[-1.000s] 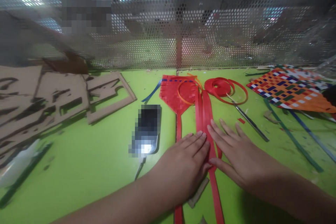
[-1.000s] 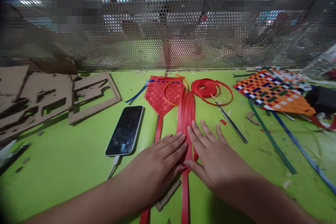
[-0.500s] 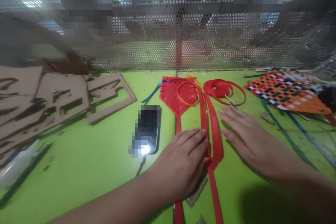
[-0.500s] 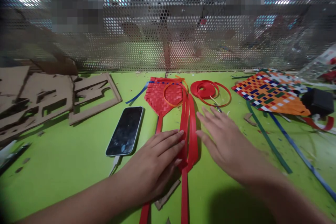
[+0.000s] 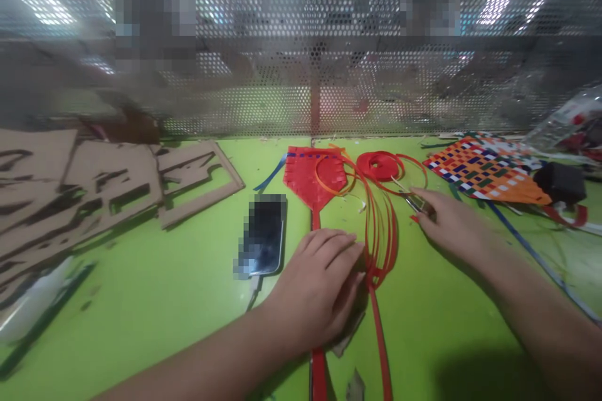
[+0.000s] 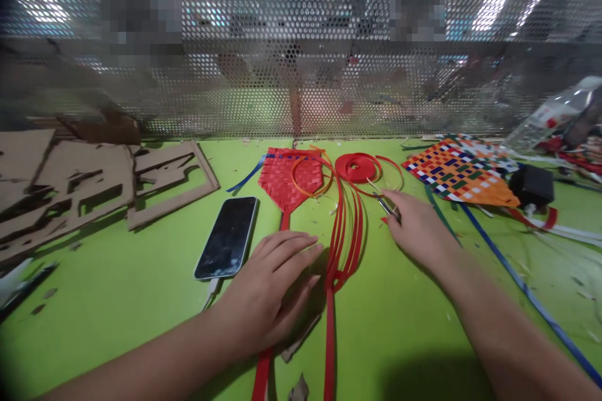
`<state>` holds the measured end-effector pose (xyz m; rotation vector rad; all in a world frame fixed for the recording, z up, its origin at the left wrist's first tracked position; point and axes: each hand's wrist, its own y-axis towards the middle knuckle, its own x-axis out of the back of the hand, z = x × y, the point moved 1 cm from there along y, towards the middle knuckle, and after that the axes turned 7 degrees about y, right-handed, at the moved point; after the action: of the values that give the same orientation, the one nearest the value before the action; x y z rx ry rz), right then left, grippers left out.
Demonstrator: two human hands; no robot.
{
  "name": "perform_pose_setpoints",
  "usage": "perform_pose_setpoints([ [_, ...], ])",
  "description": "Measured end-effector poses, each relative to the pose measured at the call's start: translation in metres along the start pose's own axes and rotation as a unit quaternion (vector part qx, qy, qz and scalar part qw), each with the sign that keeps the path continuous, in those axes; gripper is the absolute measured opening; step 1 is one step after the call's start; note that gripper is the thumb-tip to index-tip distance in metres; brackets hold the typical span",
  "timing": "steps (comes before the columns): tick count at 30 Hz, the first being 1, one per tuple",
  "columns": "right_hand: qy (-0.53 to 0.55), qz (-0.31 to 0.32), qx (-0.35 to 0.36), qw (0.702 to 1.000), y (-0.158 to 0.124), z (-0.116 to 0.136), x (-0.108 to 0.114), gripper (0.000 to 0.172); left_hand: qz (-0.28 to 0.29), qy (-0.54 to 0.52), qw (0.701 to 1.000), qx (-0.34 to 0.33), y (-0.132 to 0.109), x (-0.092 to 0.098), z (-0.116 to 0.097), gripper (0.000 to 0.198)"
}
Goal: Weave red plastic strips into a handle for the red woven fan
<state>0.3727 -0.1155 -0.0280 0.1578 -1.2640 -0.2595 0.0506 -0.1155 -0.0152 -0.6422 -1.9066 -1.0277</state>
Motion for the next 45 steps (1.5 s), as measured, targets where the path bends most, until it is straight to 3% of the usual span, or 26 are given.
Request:
perform_pose_setpoints([
  [5,0.025,0.042,-0.006,0.999,-0.003,0.0,0.008,0.055,0.0,-0.018,1.0,0.001,0.0,0.001,0.0,0.034],
  [13,-0.012,0.015,-0.009,1.0,0.008,-0.035,-0.005,0.047,-0.01,-0.043,0.998,-0.037,0.001,-0.001,-0.001,0.033],
  [23,-0.023,0.004,-0.032,0.999,0.018,-0.039,-0.015,0.03,0.002,-0.059,0.998,-0.018,0.0,-0.004,0.001,0.032],
  [27,-0.014,-0.033,-0.051,0.998,0.017,-0.041,-0.011,0.028,0.001,-0.067,0.998,-0.017,-0.001,-0.005,0.002,0.031],
  [29,0.003,-0.082,-0.063,0.995,0.016,-0.038,-0.005,0.031,-0.004,-0.07,0.997,-0.014,0.0,-0.005,0.002,0.031],
  [32,0.058,-0.165,-0.055,0.983,0.014,-0.026,0.006,0.032,-0.004,-0.075,0.997,-0.002,0.001,-0.004,0.003,0.03],
  [36,0.16,-0.213,-0.012,0.964,0.011,0.005,0.021,0.025,-0.023,-0.086,0.996,0.015,0.003,0.002,0.003,0.03],
  [41,0.173,-0.184,0.126,0.959,0.009,0.066,0.048,0.021,-0.075,-0.143,0.984,0.077,0.016,0.028,-0.002,0.038],
  [45,0.216,-0.145,0.224,0.939,0.016,0.105,0.06,0.018,-0.086,-0.214,0.962,0.147,0.036,0.037,0.003,0.073],
])
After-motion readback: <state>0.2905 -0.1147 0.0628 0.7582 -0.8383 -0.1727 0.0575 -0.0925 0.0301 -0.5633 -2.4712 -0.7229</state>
